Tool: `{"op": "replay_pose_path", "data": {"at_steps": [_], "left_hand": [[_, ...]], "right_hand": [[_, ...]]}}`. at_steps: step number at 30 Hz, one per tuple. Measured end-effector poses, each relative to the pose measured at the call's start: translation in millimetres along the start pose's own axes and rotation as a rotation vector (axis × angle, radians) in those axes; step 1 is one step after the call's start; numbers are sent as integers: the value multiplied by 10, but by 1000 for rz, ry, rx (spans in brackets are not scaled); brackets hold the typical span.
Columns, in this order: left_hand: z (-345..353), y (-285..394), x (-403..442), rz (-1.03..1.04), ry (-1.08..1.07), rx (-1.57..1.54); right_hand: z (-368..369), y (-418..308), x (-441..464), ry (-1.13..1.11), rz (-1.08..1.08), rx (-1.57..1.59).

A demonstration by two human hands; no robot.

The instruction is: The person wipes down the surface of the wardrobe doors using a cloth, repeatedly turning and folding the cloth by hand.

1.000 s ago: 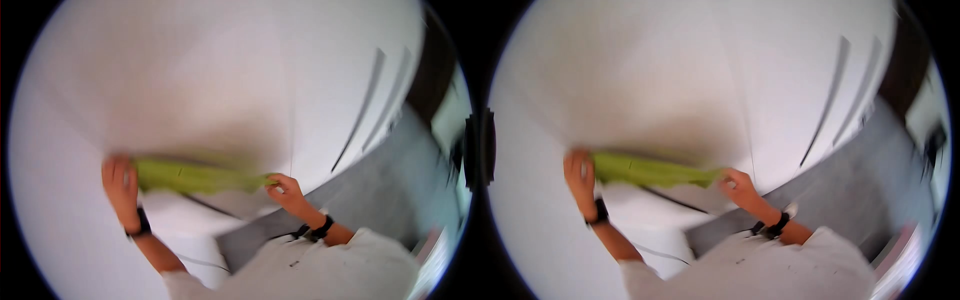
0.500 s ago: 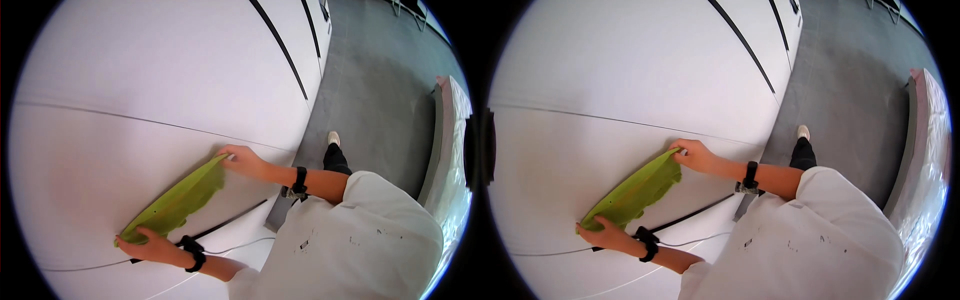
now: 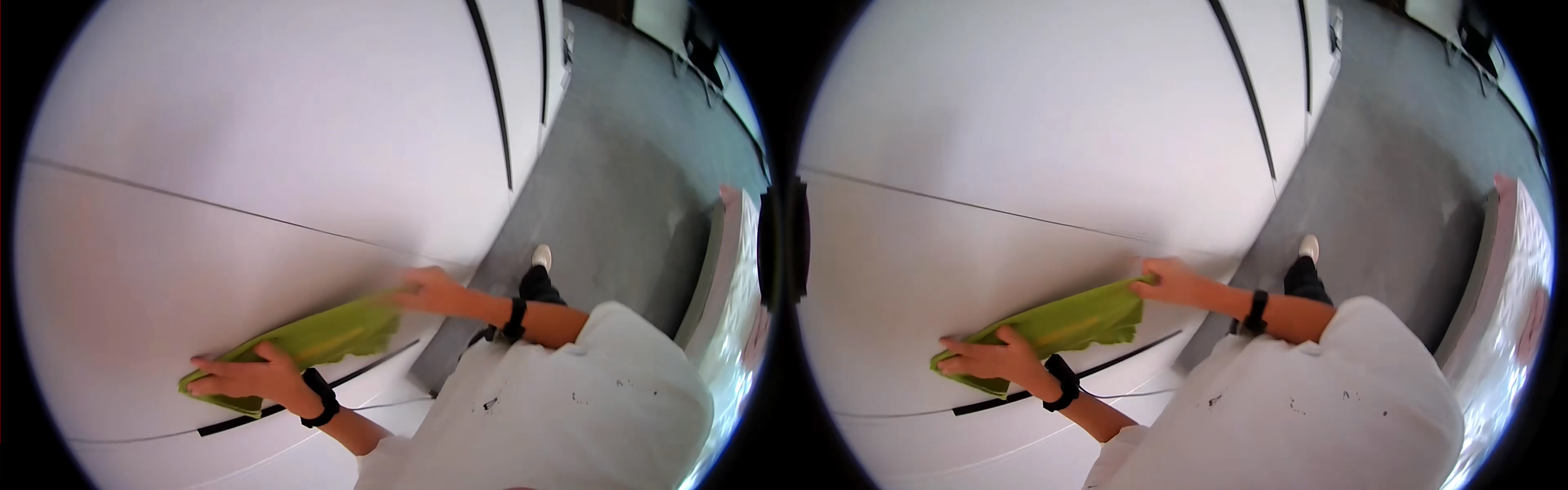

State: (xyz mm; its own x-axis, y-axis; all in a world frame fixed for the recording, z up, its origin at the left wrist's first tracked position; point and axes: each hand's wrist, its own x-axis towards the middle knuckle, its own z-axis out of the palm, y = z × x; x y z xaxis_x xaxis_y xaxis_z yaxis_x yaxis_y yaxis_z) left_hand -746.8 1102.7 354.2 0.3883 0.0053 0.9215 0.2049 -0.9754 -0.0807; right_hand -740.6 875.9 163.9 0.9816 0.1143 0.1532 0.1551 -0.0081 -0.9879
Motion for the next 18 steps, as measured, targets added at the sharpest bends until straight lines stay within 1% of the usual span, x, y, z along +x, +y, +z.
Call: {"op": "replay_pose_path", "data": {"at_steps": [2, 3, 4, 5, 7, 8, 9, 10, 12, 15, 16, 17, 18], "left_hand": [[-42, 15, 7, -25, -83, -29], [-25, 38, 4, -88, -37, -37], [-11, 45, 13, -91, -31, -67], [0, 65, 31, -84, -37, -95], [-61, 96, 132, -110, -31, -101], [-102, 172, 187, -68, -7, -178], [-153, 222, 215, -26, 8, -258], [-221, 295, 267, -44, 2, -268], [-382, 592, 490, 62, -4, -341], [-409, 1143, 755, 71, 4, -331], [-397, 1360, 821, 50, -18, -331], [-397, 1554, 911, 63, -18, -336], [-354, 1756, 994, 93, -15, -341]], "right_hand": [[-81, -158, -42, -16, 47, -112], [-97, -86, -2, -4, 12, -159], [-90, -146, 27, 7, 32, -114], [-110, -198, 101, -8, 4, -149], [-114, -300, 158, 135, -145, -73], [-233, -348, 199, 191, -207, -51], [-318, -431, 208, 189, -202, -72], [-414, -537, 233, 241, -202, -55], [-741, -715, 261, 321, -208, -19], [-1146, -788, 336, 373, -188, 74], [-1342, -814, 341, 383, -235, -2], [-1541, -871, 349, 395, -233, 5], [-1742, -907, 386, 435, -294, -46]]}}
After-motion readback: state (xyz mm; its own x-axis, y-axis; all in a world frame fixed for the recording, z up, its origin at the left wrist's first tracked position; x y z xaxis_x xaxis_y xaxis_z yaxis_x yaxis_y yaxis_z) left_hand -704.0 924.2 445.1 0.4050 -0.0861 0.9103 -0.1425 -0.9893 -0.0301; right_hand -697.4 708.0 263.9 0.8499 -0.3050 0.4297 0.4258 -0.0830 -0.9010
